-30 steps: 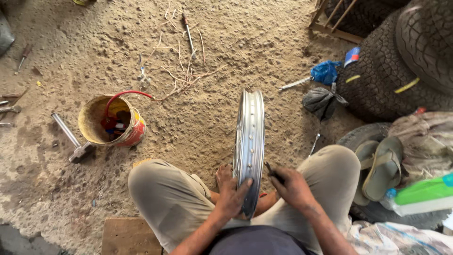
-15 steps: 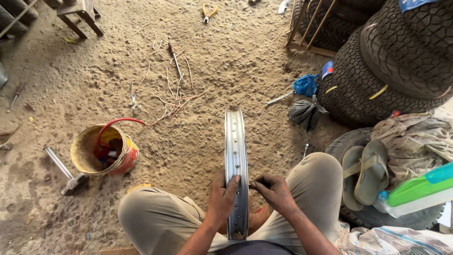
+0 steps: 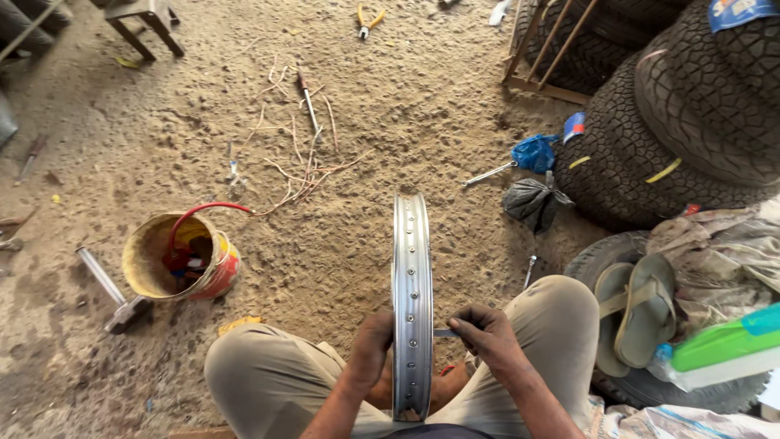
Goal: The person sits on the ground and scrubs the outer edge of a motorcycle wheel rim using a small abrasive tool. They rotate the rim by hand to access different sections, repeatedly rubbing the metal surface to remove dirt or oxidation.
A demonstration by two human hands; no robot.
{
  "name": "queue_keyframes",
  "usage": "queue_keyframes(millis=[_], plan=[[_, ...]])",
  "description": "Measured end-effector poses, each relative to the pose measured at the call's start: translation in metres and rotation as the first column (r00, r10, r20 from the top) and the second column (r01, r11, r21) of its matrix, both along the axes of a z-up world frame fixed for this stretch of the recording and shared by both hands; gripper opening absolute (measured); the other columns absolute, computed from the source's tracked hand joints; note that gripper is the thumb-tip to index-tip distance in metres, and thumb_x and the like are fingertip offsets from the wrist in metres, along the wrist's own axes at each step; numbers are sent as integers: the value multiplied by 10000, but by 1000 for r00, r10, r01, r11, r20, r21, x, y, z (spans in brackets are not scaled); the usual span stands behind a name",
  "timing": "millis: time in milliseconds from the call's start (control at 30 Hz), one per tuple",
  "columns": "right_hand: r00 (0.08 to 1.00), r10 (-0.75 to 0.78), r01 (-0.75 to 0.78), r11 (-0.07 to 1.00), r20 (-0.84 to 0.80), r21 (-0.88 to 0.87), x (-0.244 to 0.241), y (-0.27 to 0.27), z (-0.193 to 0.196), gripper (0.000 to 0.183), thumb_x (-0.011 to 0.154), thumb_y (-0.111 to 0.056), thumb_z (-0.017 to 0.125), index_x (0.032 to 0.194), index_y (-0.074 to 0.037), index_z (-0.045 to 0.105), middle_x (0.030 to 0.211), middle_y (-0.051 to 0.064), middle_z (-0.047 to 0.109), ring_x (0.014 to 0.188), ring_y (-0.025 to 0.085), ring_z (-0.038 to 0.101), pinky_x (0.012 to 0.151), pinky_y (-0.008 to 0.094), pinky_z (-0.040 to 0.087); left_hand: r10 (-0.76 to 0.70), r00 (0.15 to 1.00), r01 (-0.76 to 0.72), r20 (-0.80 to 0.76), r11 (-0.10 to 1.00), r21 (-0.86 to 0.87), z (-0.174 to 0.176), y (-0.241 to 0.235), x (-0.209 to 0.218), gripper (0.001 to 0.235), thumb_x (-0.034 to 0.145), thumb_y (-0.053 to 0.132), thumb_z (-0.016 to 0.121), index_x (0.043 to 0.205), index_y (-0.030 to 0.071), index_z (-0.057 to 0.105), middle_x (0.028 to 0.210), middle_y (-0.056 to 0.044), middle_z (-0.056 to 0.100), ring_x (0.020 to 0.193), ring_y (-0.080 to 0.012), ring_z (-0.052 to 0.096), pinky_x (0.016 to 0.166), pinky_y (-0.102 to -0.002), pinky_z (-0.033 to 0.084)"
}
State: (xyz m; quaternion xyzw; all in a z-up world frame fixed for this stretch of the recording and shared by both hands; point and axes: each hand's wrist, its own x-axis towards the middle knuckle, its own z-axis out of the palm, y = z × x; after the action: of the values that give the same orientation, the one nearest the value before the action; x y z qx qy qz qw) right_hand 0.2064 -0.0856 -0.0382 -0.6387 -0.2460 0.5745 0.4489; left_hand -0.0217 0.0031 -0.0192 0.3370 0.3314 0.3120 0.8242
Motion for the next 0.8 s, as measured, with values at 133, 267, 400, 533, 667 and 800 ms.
queue_keyframes(millis=[133, 267, 400, 533, 667, 800], plan=[[976, -200, 205, 977, -82, 55, 14, -9, -18, 167, 934, -159, 713, 880, -2, 722, 565, 7, 539, 464, 85, 456, 436, 246, 356, -74, 989, 75, 125, 997, -4, -22, 6, -9, 290, 971, 148, 592, 1222, 15, 651, 1006, -34, 721, 924, -100, 674, 833, -265, 548], [918, -362, 370, 929, -161, 23, 10, 2, -42, 139, 929, -137, 700, 920, 1, 685, 608, 11, 553, 471, 101, 470, 439, 263, 378, -83, 985, 60, 148, 986, 153, -45, 8, -6, 226, 1021, 45, 680, 1244, 32, 653, 958, 0, 696, 854, -63, 640, 761, -251, 532], [948, -300, 301, 954, -110, -7, -1, 7, -57, 127, 906, -121, 714, 943, 0, 709, 617, 8, 561, 474, 100, 466, 438, 273, 380, -55, 998, 54, 28, 998, 18, -59, 4, -8, 266, 993, 66, 649, 1248, 31, 714, 978, 0, 735, 804, -59, 638, 718, -242, 524], [955, -276, 273, 961, -111, -39, 2, 10, -60, 156, 922, -142, 720, 947, 12, 711, 606, 12, 553, 475, 103, 465, 443, 273, 386, -65, 997, 59, 49, 992, 114, -64, 4, -7, 257, 978, 45, 664, 1233, 33, 690, 1009, -5, 741, 874, -73, 669, 782, -260, 563], [961, -259, 257, 966, -96, -32, 3, 11, -60, 176, 918, -156, 727, 951, 16, 711, 603, 4, 550, 472, 97, 459, 440, 268, 381, -69, 996, 63, 58, 993, 96, -61, 5, -7, 268, 1007, 59, 674, 1266, 3, 711, 1039, -22, 738, 893, -82, 646, 786, -259, 535], [962, -261, 259, 965, -75, -38, 5, 10, -62, 184, 911, -162, 732, 959, 15, 719, 602, 3, 557, 474, 93, 463, 439, 269, 379, -85, 996, 81, 22, 982, 169, -58, 6, -5, 310, 961, 79, 687, 1269, 46, 686, 1060, -14, 750, 938, -82, 682, 842, -274, 577]])
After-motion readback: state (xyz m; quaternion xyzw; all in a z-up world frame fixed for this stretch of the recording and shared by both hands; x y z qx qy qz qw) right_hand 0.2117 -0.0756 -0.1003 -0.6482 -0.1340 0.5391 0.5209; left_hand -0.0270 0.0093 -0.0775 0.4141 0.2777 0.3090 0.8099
